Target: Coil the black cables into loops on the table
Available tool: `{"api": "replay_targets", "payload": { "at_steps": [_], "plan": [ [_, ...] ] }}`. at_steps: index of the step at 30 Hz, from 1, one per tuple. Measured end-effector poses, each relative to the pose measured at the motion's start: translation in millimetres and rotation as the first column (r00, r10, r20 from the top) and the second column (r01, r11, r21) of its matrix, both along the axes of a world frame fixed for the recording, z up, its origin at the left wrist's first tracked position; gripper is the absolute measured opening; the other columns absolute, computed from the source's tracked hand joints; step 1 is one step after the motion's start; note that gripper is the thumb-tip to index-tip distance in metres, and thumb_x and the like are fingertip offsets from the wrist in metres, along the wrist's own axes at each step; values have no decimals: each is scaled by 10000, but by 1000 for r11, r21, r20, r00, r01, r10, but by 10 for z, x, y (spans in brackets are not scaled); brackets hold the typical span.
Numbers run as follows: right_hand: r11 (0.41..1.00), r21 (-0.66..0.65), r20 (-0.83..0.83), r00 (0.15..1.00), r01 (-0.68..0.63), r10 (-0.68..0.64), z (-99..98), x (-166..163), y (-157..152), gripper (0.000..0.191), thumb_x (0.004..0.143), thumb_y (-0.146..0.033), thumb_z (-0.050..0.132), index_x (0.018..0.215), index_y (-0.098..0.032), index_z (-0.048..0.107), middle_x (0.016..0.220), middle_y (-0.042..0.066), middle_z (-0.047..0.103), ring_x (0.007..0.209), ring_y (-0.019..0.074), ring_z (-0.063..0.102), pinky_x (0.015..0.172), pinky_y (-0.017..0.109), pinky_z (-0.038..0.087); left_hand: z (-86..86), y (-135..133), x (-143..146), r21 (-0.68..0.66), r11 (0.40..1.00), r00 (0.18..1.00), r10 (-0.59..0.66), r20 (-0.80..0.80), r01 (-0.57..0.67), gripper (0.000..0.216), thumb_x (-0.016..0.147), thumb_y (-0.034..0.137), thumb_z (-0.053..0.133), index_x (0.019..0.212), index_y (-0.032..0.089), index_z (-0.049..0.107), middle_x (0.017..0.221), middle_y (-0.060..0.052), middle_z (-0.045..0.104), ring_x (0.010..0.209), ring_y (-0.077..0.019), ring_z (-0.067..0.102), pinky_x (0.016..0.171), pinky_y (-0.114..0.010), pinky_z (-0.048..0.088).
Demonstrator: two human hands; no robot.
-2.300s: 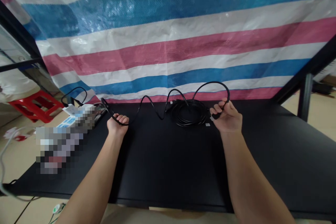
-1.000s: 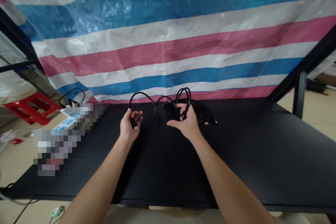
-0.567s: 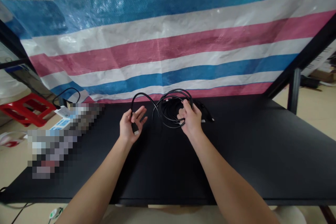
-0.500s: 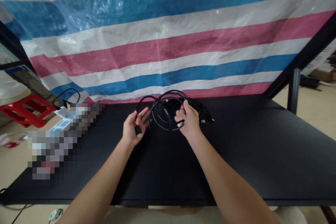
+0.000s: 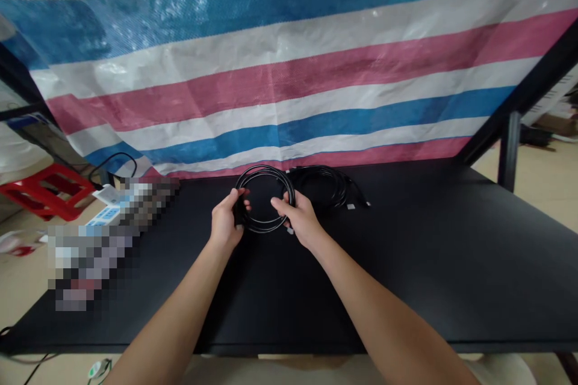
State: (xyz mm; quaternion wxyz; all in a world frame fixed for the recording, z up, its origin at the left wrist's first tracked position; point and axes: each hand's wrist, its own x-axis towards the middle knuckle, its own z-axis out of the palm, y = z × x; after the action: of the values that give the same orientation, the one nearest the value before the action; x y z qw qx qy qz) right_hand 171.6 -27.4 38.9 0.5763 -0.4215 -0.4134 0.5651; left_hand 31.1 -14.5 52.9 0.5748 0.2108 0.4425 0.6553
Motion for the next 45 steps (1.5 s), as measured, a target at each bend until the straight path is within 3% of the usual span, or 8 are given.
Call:
{"api": "replay_targets", "payload": {
  "at_steps": [5,8,13,20,26,32,37,45],
  "plan": [
    [959,154,280,920,240,-275,-69,-17,-8,452,670,-622,623,536,-234,434,398,-50,451,343,92,371,350,238,315,-5,-17,-42,141,986,993,-75,-92,88,397,619,151,752,997,197,642,742,-5,687,506,-105,576,496,-238,460],
    [915,299,376,848,271,-374,-82,-12,-36,389,740,-572,574,571,-238,467,406,-36,487,380,128,471,441,271,430,-22,-6,-81,140,975,979,-156,-131,174,291,662,240,745,918,200,614,537,62,549,392,-92,475,409,-225,411],
    [846,490,515,714,210,-475,-230,-62,-26,312,804,-465,532,976,-211,589,752,72,695,694,248,674,663,389,548,-59,50,-194,34,975,965,-210,-155,218,352,693,410,743,598,177,497,421,108,298,317,-42,286,330,-186,322],
    [847,520,808,386,-111,-445,-528,-253,4,548,882,-357,398,1379,-129,432,1266,214,556,1138,329,572,937,488,478,-138,178,-420,-74,996,938,-68,-340,46,152,743,203,673,893,188,656,466,83,415,314,-63,343,335,-190,303],
    [932,229,973,37,-283,-228,-460,-346,-56,629,907,-442,349,1378,-30,426,1459,266,366,1324,375,375,994,540,384,-171,212,-528,-89,994,517,-44,-855,-63,309,804,93,507,1029,171,704,822,-56,707,761,-170,662,741,-268,510],
    [906,143,973,-111,-397,-202,-273,-413,-63,726,829,-595,464,1355,-94,477,1442,246,407,1287,384,401,1004,542,335,-97,131,-571,-147,987,109,-139,-984,-69,390,809,78,463,1104,183,695,1118,-123,690,1081,-263,620,925,-355,466],
    [931,-4,970,-227,-365,-85,-84,-564,62,636,867,-505,465,1332,-71,486,1437,284,391,1283,388,415,991,528,331,-82,78,-606,-16,994,-57,-22,-998,-109,365,784,136,515,1100,168,696,1132,-152,659,1052,-289,612,886,-392,480],
    [932,-25,982,-185,-362,-46,-25,-617,442,570,817,-387,546,1324,-134,489,1447,232,403,1352,360,338,1012,513,321,-156,83,-612,-132,914,-168,-72,-983,383,339,755,193,564,1063,183,705,1075,-100,693,1040,-251,613,946,-371,450]
  ]
}}
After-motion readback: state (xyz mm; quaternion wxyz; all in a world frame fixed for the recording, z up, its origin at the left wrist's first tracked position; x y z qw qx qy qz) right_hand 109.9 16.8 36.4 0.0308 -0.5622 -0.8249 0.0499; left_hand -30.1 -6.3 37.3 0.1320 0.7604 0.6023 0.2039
